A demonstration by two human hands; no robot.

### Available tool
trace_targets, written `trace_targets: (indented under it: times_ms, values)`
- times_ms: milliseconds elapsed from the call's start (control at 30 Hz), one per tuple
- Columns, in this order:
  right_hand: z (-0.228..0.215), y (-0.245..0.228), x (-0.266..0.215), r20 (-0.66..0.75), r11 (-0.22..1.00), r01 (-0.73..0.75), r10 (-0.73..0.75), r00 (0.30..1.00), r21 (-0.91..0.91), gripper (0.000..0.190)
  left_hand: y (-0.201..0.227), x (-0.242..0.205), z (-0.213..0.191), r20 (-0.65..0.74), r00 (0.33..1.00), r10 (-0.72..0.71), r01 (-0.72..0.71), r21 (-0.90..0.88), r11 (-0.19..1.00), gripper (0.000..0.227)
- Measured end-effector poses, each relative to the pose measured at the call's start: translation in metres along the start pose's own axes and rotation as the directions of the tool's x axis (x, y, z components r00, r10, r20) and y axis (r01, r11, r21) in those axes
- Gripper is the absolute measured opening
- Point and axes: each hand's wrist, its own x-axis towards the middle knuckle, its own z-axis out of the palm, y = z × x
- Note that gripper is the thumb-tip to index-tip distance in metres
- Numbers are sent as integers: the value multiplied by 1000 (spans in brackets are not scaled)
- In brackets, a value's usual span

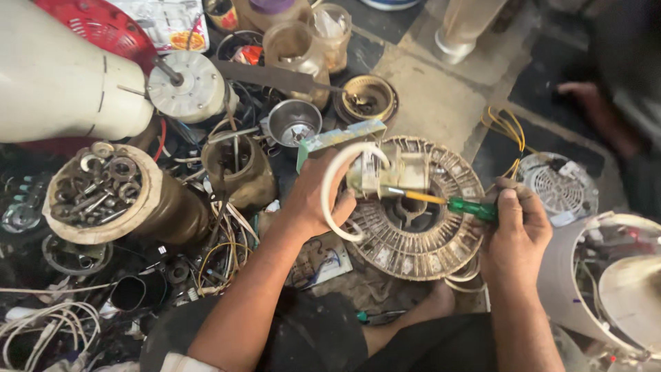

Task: The person sits on the floor and uses a green screwdriver to manipulate the internal components of a disassembled electrical device, likely a fan motor. They repeatedly tighten or loosen screws on the motor housing while holding the device steady with their other hand.

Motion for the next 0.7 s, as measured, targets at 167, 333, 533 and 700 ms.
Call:
trace_targets:
  times_ms: [167, 333, 533, 700]
  values:
    - [-1, -2, -6, 36, 1000, -16, 17, 999, -27, 17, 11, 1, -3, -56, 997, 46, -46, 4, 999, 72]
    - [1, -19, 0, 208, 895, 275, -212, 955, -351, 20, 12, -17, 13, -172, 985, -9, 22, 75, 997, 53]
    - [2, -32, -7, 162, 868, 167, -102, 982, -467, 24, 7, -26, 22, -200, 979, -39, 71, 155, 985, 21]
    - [-11, -33, -12, 284, 873, 241, -124, 951, -424, 20, 9, -20, 22, -292, 941, 170, -118, 189, 975, 20]
